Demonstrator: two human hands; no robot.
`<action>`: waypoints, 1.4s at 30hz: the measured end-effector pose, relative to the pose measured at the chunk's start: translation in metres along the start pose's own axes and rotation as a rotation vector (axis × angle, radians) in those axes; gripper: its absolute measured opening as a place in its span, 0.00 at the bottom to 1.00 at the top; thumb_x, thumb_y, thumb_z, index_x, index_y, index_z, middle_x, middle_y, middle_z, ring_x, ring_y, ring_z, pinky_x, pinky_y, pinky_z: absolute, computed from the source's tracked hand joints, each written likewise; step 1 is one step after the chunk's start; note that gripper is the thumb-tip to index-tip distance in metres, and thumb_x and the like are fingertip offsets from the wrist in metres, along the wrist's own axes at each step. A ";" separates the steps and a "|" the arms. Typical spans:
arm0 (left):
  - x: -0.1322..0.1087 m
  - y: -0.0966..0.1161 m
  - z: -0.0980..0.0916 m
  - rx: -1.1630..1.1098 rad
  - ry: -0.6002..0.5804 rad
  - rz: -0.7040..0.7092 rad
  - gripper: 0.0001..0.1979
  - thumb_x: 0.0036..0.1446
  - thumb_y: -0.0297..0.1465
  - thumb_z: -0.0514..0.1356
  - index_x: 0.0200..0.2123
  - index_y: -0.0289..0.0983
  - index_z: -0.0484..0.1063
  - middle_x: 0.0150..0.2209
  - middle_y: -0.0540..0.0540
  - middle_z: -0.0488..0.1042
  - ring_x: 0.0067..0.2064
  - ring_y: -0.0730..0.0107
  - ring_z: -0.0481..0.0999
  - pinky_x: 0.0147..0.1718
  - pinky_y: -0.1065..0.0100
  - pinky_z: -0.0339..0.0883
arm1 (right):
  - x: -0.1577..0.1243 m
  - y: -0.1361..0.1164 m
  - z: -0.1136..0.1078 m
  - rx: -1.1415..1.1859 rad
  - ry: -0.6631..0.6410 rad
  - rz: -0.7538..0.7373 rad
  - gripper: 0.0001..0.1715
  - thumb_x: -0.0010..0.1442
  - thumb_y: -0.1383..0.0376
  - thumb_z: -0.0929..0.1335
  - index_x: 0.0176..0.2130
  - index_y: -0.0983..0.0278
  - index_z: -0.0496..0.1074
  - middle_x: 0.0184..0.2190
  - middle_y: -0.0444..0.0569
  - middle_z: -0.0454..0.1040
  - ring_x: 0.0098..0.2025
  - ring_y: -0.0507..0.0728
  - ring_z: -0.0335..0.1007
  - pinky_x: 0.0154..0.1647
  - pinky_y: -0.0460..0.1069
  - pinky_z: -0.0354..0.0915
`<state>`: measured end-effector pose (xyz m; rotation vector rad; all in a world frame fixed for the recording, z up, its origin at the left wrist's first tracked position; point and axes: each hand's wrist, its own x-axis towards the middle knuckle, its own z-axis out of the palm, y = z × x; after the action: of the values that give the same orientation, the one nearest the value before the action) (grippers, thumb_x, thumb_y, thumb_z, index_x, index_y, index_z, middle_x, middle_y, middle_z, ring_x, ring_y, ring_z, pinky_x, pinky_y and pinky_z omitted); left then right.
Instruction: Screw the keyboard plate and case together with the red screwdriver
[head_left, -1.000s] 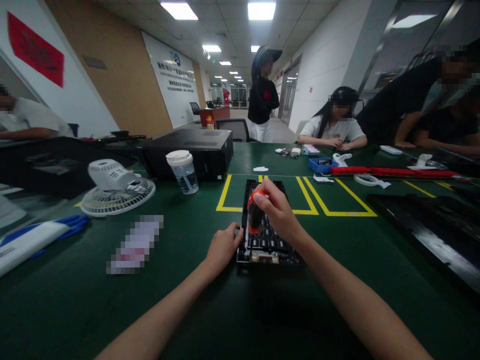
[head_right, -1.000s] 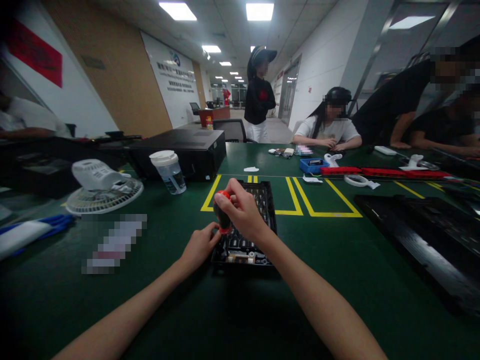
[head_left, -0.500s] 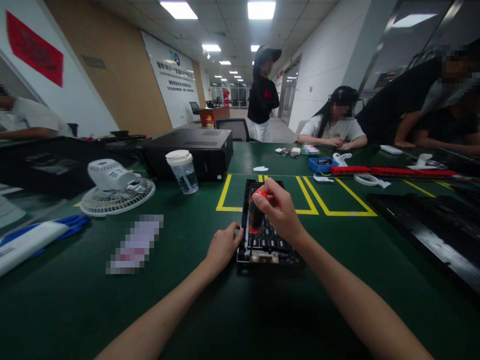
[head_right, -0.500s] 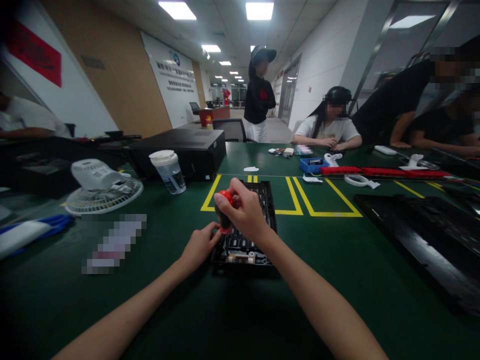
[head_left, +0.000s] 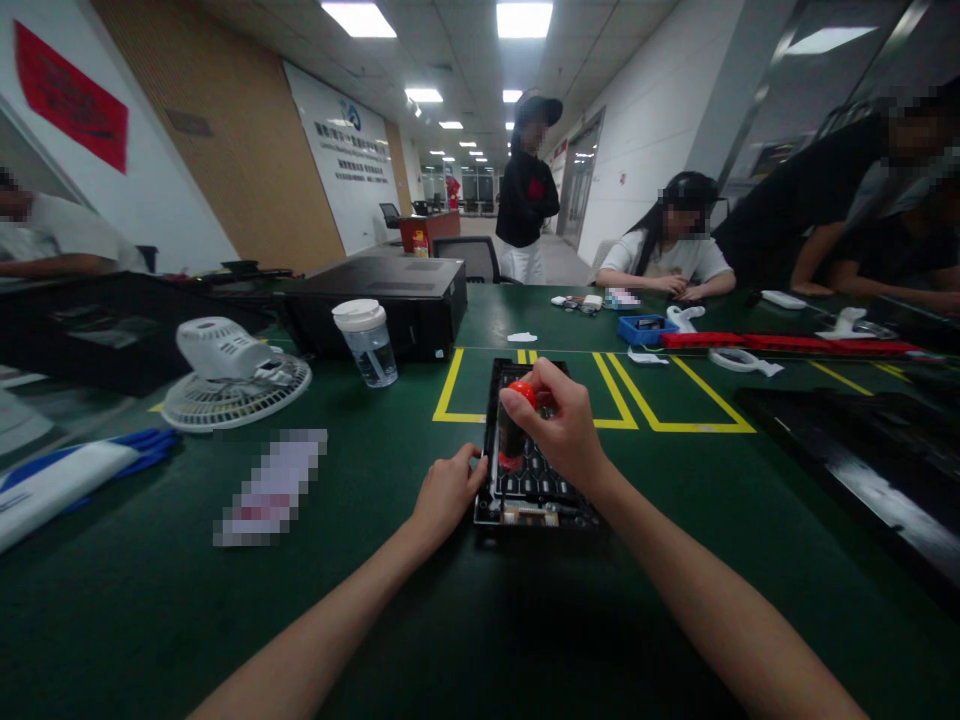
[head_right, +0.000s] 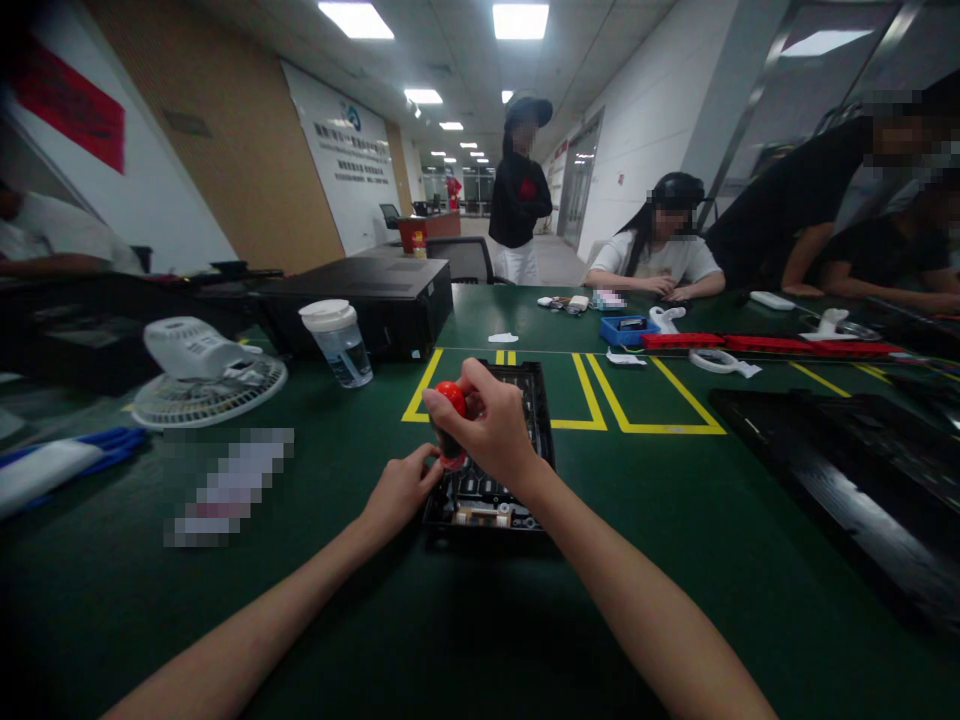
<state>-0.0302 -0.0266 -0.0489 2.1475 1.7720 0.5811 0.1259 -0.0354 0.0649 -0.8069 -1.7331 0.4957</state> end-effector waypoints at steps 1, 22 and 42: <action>0.000 -0.001 0.001 0.001 0.001 0.001 0.16 0.59 0.40 0.46 0.41 0.40 0.68 0.26 0.49 0.74 0.26 0.71 0.72 0.26 0.73 0.56 | 0.000 0.000 0.000 -0.004 0.004 -0.005 0.17 0.54 0.59 0.66 0.24 0.63 0.55 0.19 0.39 0.56 0.21 0.47 0.54 0.22 0.43 0.55; 0.000 0.005 -0.004 0.005 -0.030 -0.042 0.16 0.59 0.39 0.46 0.42 0.39 0.67 0.27 0.47 0.74 0.28 0.70 0.72 0.27 0.73 0.57 | -0.002 -0.001 0.006 -0.090 0.046 -0.024 0.19 0.52 0.56 0.68 0.25 0.62 0.55 0.20 0.39 0.57 0.19 0.46 0.51 0.19 0.43 0.50; -0.001 0.003 -0.005 -0.015 -0.011 -0.007 0.15 0.59 0.39 0.46 0.41 0.40 0.67 0.28 0.48 0.75 0.29 0.70 0.74 0.28 0.72 0.58 | 0.001 -0.005 0.008 -0.103 0.022 -0.043 0.16 0.59 0.58 0.62 0.24 0.64 0.60 0.20 0.41 0.58 0.22 0.49 0.54 0.25 0.46 0.53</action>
<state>-0.0302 -0.0284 -0.0437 2.1289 1.7631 0.5776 0.1172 -0.0375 0.0662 -0.8431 -1.7635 0.3694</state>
